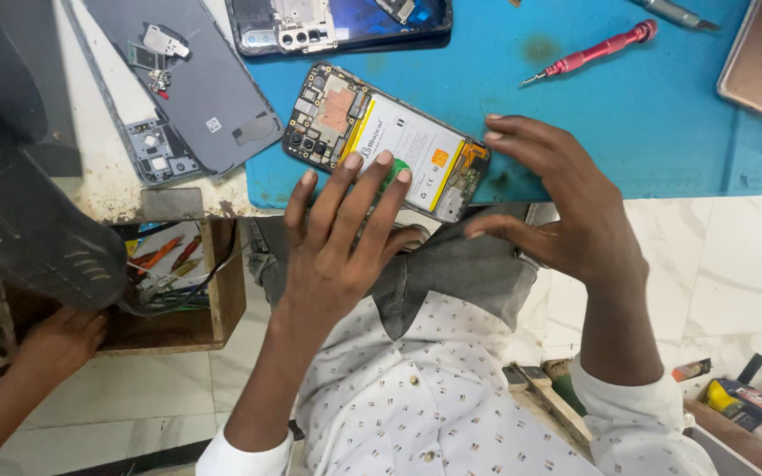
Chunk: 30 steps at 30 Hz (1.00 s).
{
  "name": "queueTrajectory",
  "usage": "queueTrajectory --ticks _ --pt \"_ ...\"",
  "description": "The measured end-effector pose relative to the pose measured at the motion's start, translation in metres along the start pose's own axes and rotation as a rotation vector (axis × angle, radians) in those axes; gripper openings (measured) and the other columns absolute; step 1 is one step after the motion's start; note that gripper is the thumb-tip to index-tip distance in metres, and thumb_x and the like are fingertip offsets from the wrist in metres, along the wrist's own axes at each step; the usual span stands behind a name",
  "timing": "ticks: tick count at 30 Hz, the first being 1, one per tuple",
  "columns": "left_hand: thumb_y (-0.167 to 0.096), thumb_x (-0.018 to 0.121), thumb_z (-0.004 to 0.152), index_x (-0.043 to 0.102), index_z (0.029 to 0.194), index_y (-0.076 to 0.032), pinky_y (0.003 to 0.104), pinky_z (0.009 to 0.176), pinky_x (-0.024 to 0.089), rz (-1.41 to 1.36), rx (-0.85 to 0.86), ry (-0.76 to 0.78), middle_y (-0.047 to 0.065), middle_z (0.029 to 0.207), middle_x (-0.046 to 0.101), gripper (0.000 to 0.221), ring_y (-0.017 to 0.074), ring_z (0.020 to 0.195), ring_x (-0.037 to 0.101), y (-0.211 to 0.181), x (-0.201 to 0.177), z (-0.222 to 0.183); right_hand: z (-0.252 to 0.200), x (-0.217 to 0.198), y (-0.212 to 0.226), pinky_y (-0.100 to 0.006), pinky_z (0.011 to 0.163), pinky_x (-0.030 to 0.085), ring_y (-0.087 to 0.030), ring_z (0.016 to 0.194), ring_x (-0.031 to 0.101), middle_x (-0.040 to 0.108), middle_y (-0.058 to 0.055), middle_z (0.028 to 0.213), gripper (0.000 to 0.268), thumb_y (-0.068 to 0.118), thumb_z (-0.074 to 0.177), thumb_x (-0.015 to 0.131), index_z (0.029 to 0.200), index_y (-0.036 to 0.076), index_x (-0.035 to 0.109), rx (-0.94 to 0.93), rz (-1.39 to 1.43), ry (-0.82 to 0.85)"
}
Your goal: The person uses a red screwdriver to unscrew components from a disassembled smartphone lying on a blue mat. They then use a metal spudger to pry and scrape adhesive residue from the phone's back casing.
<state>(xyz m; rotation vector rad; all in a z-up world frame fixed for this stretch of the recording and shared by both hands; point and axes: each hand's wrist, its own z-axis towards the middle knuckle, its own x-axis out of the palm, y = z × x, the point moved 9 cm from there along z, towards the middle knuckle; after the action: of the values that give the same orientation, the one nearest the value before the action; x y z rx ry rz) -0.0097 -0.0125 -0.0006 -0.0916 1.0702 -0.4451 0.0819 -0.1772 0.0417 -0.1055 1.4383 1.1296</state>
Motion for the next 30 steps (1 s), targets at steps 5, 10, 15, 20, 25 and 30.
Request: queueTrajectory --ticks 5,10,15,20,25,30 --pt "-0.029 0.074 0.109 0.066 0.143 -0.019 0.037 0.117 0.033 0.159 0.076 -0.112 -0.004 0.144 0.062 0.036 0.0152 0.137 0.052 0.007 0.017 -0.001 -0.005 -0.001 -0.012 -0.04 0.107 0.054 -0.03 0.13 0.06 0.058 -0.011 0.143 0.058 0.03 0.08 0.09 0.128 0.007 0.066 -0.024 -0.04 0.043" --pt "-0.024 0.074 0.11 0.068 0.137 -0.022 0.034 0.114 0.033 0.157 0.078 -0.232 -0.008 0.141 0.063 0.027 0.0132 0.134 0.053 0.006 0.025 -0.005 -0.005 0.002 -0.01 -0.042 0.107 0.053 -0.032 0.13 0.061 0.06 -0.012 0.142 0.054 0.03 0.084 0.089 0.128 0.008 0.067 -0.077 -0.16 0.046" --pt "-0.022 0.076 0.109 0.071 0.134 -0.025 0.033 0.113 0.034 0.177 0.077 -0.23 -0.01 0.138 0.066 0.026 0.0114 0.132 0.054 0.008 0.027 -0.009 -0.008 0.002 -0.015 -0.043 0.106 0.054 -0.032 0.128 0.061 0.061 -0.011 0.14 0.045 0.027 0.092 0.088 0.127 0.008 0.067 -0.095 -0.185 0.056" --pt "-0.026 0.078 0.11 0.071 0.131 -0.027 0.032 0.112 0.033 0.198 0.076 -0.271 -0.011 0.134 0.066 0.022 0.0101 0.13 0.054 0.009 0.029 -0.01 -0.006 0.006 -0.015 -0.046 0.109 0.052 -0.033 0.13 0.06 0.06 -0.013 0.14 0.045 0.028 0.095 0.085 0.129 0.006 0.067 -0.124 -0.183 0.034" --pt "-0.031 0.078 0.111 0.069 0.129 -0.03 0.031 0.113 0.032 0.217 0.07 -0.294 -0.013 0.134 0.064 0.021 0.0081 0.129 0.053 0.01 0.033 -0.011 -0.006 0.006 -0.012 -0.045 0.11 0.051 -0.032 0.131 0.059 0.059 -0.012 0.141 0.046 0.031 0.095 0.085 0.131 0.008 0.068 -0.132 -0.227 0.051" --pt "-0.031 0.076 0.11 0.069 0.131 -0.03 0.031 0.112 0.032 0.215 0.071 -0.285 -0.012 0.134 0.065 0.022 0.0083 0.129 0.053 0.009 0.032 -0.009 0.001 0.004 -0.006 -0.045 0.106 0.051 -0.031 0.129 0.059 0.06 -0.011 0.14 0.056 0.037 0.087 0.086 0.129 0.007 0.067 -0.134 -0.218 0.036"
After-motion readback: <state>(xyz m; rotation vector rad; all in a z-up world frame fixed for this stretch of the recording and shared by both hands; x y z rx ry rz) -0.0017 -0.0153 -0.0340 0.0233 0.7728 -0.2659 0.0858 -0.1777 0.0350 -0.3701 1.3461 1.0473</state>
